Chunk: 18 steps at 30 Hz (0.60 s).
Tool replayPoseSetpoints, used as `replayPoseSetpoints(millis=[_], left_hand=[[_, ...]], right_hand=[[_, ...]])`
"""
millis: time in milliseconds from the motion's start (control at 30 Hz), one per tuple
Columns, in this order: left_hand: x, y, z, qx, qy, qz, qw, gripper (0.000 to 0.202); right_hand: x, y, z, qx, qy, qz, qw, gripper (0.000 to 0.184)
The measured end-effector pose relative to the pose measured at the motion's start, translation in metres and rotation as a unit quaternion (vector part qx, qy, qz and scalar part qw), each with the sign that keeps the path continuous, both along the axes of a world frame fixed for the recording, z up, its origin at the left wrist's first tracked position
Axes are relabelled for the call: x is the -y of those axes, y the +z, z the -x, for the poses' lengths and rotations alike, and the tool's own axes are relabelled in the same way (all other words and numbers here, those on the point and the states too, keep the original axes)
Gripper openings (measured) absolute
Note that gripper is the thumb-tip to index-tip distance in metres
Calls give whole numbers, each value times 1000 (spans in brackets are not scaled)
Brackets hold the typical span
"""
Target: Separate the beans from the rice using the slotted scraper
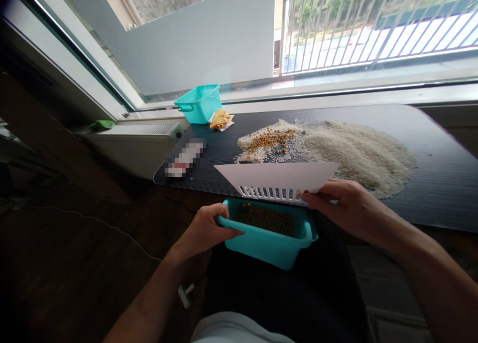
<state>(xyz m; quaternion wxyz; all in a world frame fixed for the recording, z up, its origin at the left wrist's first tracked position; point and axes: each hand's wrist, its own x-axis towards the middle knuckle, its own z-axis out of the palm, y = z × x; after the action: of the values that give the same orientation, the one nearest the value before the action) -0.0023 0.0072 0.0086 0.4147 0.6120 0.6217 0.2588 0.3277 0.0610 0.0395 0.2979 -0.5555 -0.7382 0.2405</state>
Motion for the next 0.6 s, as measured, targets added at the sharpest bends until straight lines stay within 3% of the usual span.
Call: replayPoseSetpoints(millis=[133, 300, 500, 600], left_hand=[[0, -1, -1, -2, 4, 4, 1000, 53], [0, -1, 0, -7, 2, -1, 1000, 53], [0, 1, -3, -3, 12, 15, 1000, 54], [0, 2, -4, 1, 14, 25, 1000, 54]], right_hand=[[2, 6, 4, -12, 18, 16, 1000, 82], [0, 1, 2, -21, 31, 25, 999, 81], [-2, -1, -35, -20, -92, 18, 995, 61], [-5, 1, -43, -22, -103, 43, 994, 50]])
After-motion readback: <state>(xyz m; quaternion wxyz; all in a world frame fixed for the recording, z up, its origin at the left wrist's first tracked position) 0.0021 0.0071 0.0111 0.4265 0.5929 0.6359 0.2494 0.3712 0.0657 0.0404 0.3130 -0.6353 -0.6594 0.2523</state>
